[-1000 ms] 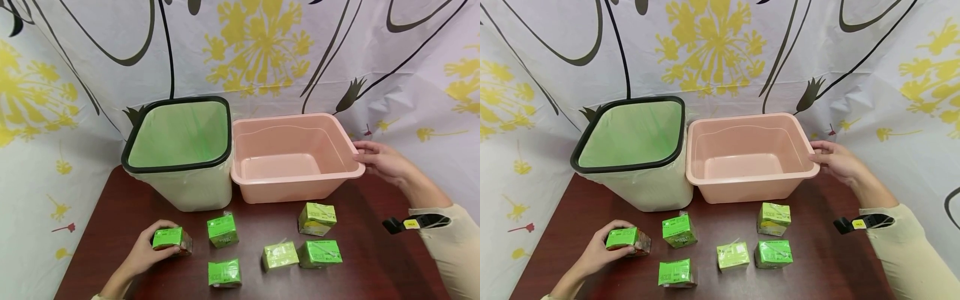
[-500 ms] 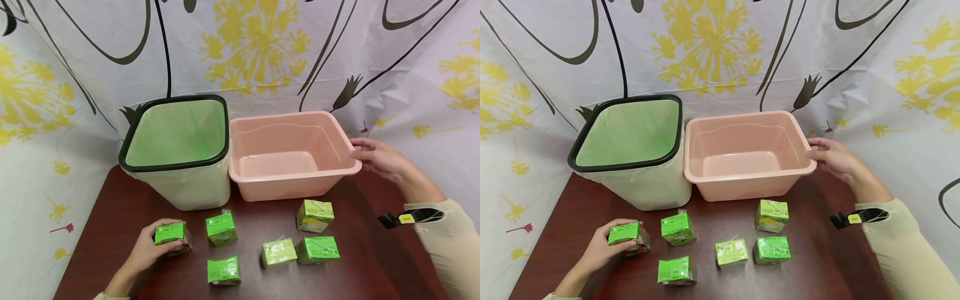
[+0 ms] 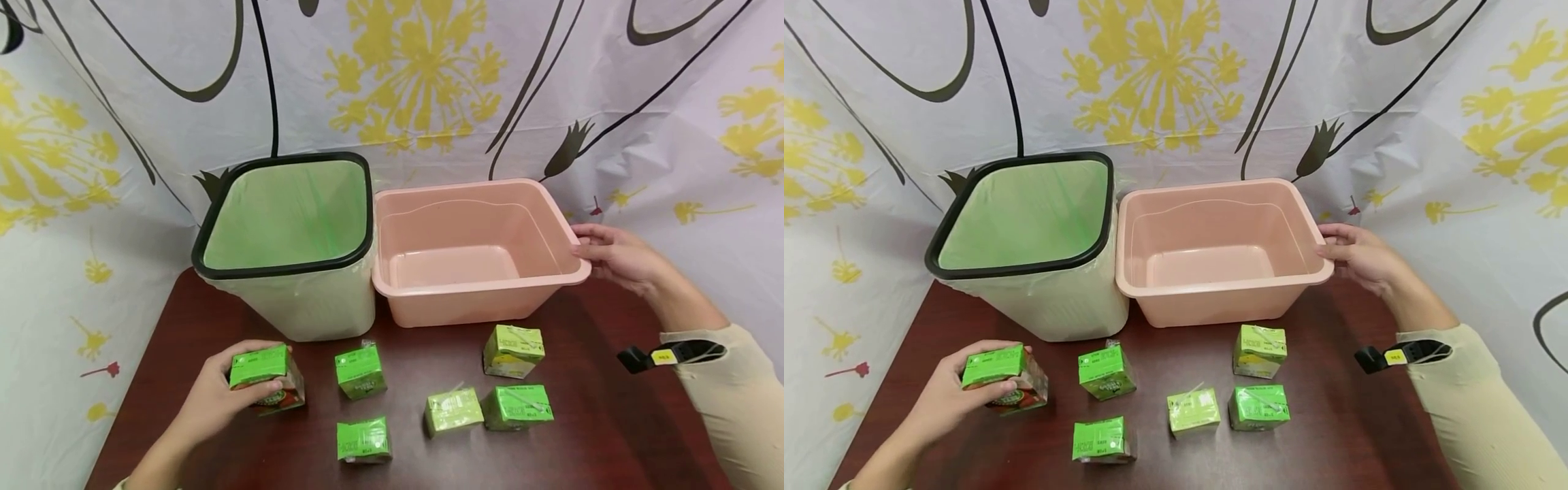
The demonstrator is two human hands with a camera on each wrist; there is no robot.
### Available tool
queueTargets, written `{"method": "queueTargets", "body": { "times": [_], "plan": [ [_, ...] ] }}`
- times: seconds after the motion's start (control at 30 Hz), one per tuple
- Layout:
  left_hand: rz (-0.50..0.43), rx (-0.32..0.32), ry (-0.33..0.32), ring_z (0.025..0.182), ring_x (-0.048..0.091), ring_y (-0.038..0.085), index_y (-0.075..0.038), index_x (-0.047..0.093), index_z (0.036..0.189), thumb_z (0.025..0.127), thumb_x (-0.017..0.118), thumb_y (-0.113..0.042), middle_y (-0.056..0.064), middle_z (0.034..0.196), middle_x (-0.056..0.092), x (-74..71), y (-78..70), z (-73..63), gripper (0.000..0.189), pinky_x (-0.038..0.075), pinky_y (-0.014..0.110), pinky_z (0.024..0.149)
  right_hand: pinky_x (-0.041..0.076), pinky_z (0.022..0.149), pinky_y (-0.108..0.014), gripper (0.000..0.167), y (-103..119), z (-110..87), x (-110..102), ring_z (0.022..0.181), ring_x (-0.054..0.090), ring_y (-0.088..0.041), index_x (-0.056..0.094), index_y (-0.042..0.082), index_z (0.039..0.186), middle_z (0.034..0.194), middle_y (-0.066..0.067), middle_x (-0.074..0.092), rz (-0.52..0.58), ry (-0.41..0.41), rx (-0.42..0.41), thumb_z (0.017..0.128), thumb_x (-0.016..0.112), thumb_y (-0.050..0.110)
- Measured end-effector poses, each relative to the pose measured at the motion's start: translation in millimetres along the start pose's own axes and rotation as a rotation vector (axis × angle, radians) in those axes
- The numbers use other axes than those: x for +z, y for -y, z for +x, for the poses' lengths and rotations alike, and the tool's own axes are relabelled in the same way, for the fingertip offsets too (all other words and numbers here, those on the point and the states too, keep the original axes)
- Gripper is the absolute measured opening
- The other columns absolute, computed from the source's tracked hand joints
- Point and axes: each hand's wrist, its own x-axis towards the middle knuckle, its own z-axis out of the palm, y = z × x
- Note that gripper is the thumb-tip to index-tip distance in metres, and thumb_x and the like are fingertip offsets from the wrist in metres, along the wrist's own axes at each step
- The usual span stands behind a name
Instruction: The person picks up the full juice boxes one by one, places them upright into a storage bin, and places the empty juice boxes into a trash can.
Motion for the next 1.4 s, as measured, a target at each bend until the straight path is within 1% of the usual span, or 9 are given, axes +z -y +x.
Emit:
{"method": "queueTargets", "body": {
  "times": [0.13, 0.27, 0.33, 0.5, 0.7, 0.83, 0.97, 1.2, 1.4],
  "plan": [
    [-0.032, 0.032, 0.036, 0.087, 0.068, 0.015, -0.005, 0.064, 0.131, 0.087, 0.076, 0.005, 0.002, 0.116, 0.072, -1.0, -23.3, 2.4, 0.047, 0.058, 0.030, 0.066, 0.059, 0.068, -0.028, 0.029, 0.4, -0.5, 0.4, 0.083, 0.070, -0.015, 0.066, 0.019, 0.112, 0.099, -0.002, 0.069, -0.006, 0.000, -0.001, 0.102, 0.051, -0.005],
    [-0.037, 0.060, 0.052, 0.086, 0.068, 0.016, -0.006, 0.065, 0.129, 0.086, 0.078, 0.005, 0.002, 0.116, 0.073, 4.1, -44.9, 7.4, 0.047, 0.058, 0.029, 0.068, 0.059, 0.068, -0.028, 0.030, 0.5, -0.7, 0.8, 0.084, 0.070, -0.015, 0.066, 0.019, 0.111, 0.098, -0.002, 0.069, -0.006, 0.000, -0.002, 0.102, 0.051, -0.005],
    [-0.037, 0.071, 0.060, 0.084, 0.068, 0.016, -0.007, 0.066, 0.128, 0.085, 0.079, 0.005, 0.001, 0.114, 0.073, 9.1, -54.7, 11.0, 0.046, 0.058, 0.030, 0.068, 0.059, 0.068, -0.028, 0.030, 0.6, -0.8, 0.9, 0.084, 0.070, -0.014, 0.067, 0.019, 0.111, 0.098, -0.002, 0.069, -0.005, 0.001, -0.004, 0.103, 0.051, -0.005],
    [-0.094, 0.058, 0.107, 0.086, 0.068, 0.019, -0.008, 0.067, 0.126, 0.085, 0.080, 0.002, 0.006, 0.113, 0.073, 25.2, -77.3, 21.6, 0.044, 0.059, 0.033, 0.069, 0.059, 0.069, -0.027, 0.030, 0.0, -0.5, 1.7, 0.085, 0.070, -0.014, 0.067, 0.019, 0.111, 0.099, -0.002, 0.069, -0.006, 0.002, -0.002, 0.103, 0.051, -0.005],
    [-0.149, 0.034, 0.122, 0.085, 0.068, 0.022, -0.009, 0.069, 0.124, 0.084, 0.083, -0.004, 0.010, 0.106, 0.072, 51.2, -99.3, 37.4, 0.043, 0.060, 0.036, 0.071, 0.059, 0.069, -0.027, 0.030, -1.5, 0.2, 1.4, 0.085, 0.070, -0.013, 0.066, 0.020, 0.111, 0.099, -0.001, 0.069, -0.024, 0.001, 0.006, 0.103, 0.051, -0.004],
    [-0.190, 0.022, 0.134, 0.088, 0.069, 0.025, -0.012, 0.069, 0.125, 0.082, 0.085, -0.007, 0.010, 0.105, 0.072, 71.6, -115.7, 51.6, 0.046, 0.060, 0.037, 0.075, 0.059, 0.069, -0.027, 0.030, -1.5, 0.6, 0.1, 0.086, 0.070, -0.013, 0.066, 0.021, 0.112, 0.100, -0.001, 0.069, -0.043, 0.003, 0.005, 0.103, 0.051, -0.003],
    [-0.217, 0.008, 0.167, 0.088, 0.070, 0.024, -0.015, 0.070, 0.126, 0.081, 0.087, -0.009, 0.008, 0.105, 0.073, 93.5, -133.4, 71.5, 0.049, 0.060, 0.037, 0.075, 0.059, 0.069, -0.027, 0.031, -0.1, 0.1, -0.9, 0.085, 0.070, -0.014, 0.067, 0.022, 0.111, 0.100, -0.001, 0.069, -0.035, -0.001, 0.004, 0.103, 0.050, -0.004],
    [-0.274, 0.072, 0.225, 0.088, 0.071, 0.020, -0.009, 0.067, 0.129, 0.082, 0.085, -0.005, 0.009, 0.106, 0.072, 124.2, -162.5, 101.0, 0.050, 0.061, 0.039, 0.078, 0.060, 0.069, -0.028, 0.032, 0.7, 0.2, 0.5, 0.085, 0.070, -0.014, 0.068, 0.019, 0.111, 0.099, -0.003, 0.069, 0.009, 0.014, -0.001, 0.103, 0.049, -0.006],
    [-0.316, 0.070, 0.245, 0.087, 0.069, 0.017, -0.010, 0.066, 0.129, 0.084, 0.084, -0.008, 0.007, 0.106, 0.071, 142.7, -184.5, 126.0, 0.049, 0.061, 0.037, 0.076, 0.060, 0.068, -0.028, 0.033, 0.2, 0.4, 1.1, 0.085, 0.071, -0.015, 0.068, 0.017, 0.112, 0.099, -0.004, 0.069, 0.035, 0.027, -0.012, 0.103, 0.048, -0.007]
  ]
}}
